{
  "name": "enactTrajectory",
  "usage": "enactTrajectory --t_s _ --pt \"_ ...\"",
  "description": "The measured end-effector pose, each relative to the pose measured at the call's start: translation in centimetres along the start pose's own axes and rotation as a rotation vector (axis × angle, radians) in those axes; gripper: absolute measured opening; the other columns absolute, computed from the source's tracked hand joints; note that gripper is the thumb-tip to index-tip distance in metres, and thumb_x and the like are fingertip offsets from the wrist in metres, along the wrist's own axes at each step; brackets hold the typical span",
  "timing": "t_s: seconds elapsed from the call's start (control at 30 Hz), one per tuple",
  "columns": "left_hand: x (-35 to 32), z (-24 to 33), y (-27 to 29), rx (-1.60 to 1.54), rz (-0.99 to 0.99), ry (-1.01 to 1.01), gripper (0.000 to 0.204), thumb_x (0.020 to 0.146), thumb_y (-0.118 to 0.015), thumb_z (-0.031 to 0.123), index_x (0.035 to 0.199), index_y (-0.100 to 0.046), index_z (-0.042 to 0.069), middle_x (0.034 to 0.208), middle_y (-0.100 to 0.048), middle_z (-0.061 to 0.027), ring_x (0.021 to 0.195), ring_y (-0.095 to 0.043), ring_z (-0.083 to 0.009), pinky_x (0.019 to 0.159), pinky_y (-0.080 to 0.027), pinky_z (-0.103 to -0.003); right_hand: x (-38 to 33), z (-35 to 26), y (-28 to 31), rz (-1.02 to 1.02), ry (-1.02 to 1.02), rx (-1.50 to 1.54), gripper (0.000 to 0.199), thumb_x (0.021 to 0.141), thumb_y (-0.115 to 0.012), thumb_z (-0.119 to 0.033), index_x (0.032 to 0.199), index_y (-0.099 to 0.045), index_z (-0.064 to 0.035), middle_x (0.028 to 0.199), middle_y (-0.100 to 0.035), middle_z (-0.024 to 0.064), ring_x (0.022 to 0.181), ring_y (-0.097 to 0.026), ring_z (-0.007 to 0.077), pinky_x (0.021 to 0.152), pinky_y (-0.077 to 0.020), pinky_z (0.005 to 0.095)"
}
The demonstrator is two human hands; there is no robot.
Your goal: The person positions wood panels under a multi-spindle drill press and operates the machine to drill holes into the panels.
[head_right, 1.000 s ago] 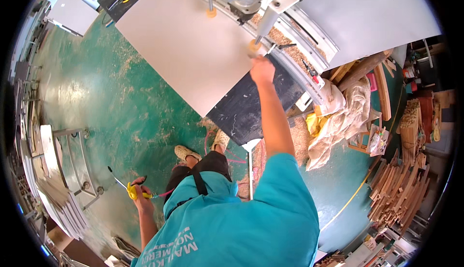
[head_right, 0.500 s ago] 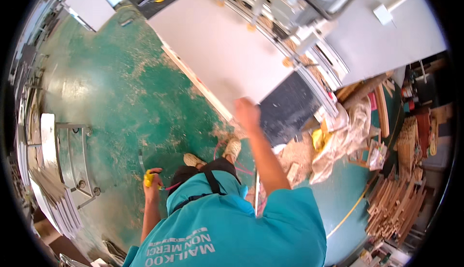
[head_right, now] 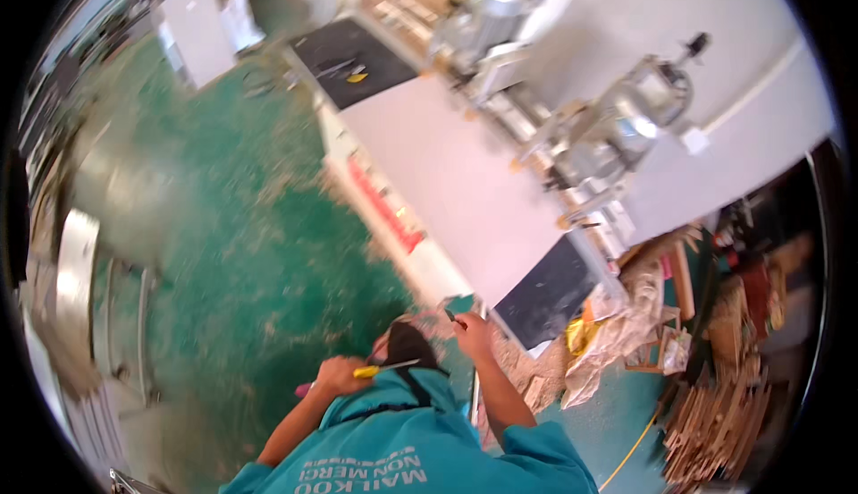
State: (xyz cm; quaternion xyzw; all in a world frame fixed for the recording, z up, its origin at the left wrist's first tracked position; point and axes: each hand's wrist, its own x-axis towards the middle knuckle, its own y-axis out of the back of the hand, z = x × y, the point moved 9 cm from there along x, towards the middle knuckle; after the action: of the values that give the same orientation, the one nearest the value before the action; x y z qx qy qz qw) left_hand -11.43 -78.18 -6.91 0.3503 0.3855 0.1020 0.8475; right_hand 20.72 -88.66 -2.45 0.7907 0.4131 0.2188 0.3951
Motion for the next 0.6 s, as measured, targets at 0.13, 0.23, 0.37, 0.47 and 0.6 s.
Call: enactTrajectory --t_s 0.13,0.23,0.37,0.47,0.6 --pt "2.0 -6.5 9.5 -0.301 0.314 0.276 0.052 0.070 -0.072 0.061 0.093 -0.076 0.014 0.082 -0.072 -0.0134 0.079 -0.069 -0.0372 0.070 -0.054 -0.047 9.5 -2.5 17.9 0.507 -0.069 -0.016 0.007 0.078 -0.070 -0.008 0.084 -0.069 -0.0047 0.078 -0.066 0.0143 0.075 -0.066 0.0324 0.068 -0.0526 0.0397" --pt "4.9 -10.5 16.0 -1.176 0.581 0.034 0.032 0.074 -0.079 0.029 0.088 -0.073 0.001 0.066 -0.067 -0.0078 0.062 -0.066 -0.0192 0.059 -0.051 -0.034 14.6 -8.5 33.7 0.822 0.150 -0.251 0.010 0.076 -0.066 0.002 0.083 -0.064 -0.0044 0.082 -0.065 0.0119 0.078 -0.065 0.0307 0.073 -0.0515 0.0373" --pt "7.1 -9.8 25.8 -1.102 0.796 0.051 0.024 0.083 -0.073 0.020 0.092 -0.068 -0.001 0.076 -0.062 -0.0041 0.070 -0.058 -0.0141 0.065 -0.046 -0.028 21.2 -8.1 48.2 1.150 0.110 -0.652 0.012 0.087 -0.061 -0.004 0.098 -0.065 -0.0031 0.102 -0.066 0.0133 0.095 -0.064 0.0295 0.087 -0.0497 0.0383" --pt "13.3 -9.2 29.7 -0.850 0.721 -0.062 0.022 0.085 -0.073 0.022 0.089 -0.067 0.001 0.094 -0.054 -0.0067 0.083 -0.057 -0.0184 0.071 -0.045 -0.030 26.3 -9.9 49.3 1.149 0.251 -0.949 0.018 0.096 -0.055 -0.015 0.101 -0.067 -0.0022 0.098 -0.068 0.0145 0.096 -0.062 0.0342 0.088 -0.0503 0.0434" --pt "17.1 -2.6 32.0 -1.178 0.480 -0.095 0.022 0.090 -0.071 0.024 0.101 -0.067 0.005 0.091 -0.063 -0.0003 0.082 -0.057 -0.0100 0.074 -0.046 -0.025 31.1 0.2 50.0 0.853 0.034 -1.079 0.028 0.101 -0.049 -0.021 0.111 -0.067 -0.0020 0.113 -0.066 0.0180 0.108 -0.061 0.0356 0.092 -0.0495 0.0446"
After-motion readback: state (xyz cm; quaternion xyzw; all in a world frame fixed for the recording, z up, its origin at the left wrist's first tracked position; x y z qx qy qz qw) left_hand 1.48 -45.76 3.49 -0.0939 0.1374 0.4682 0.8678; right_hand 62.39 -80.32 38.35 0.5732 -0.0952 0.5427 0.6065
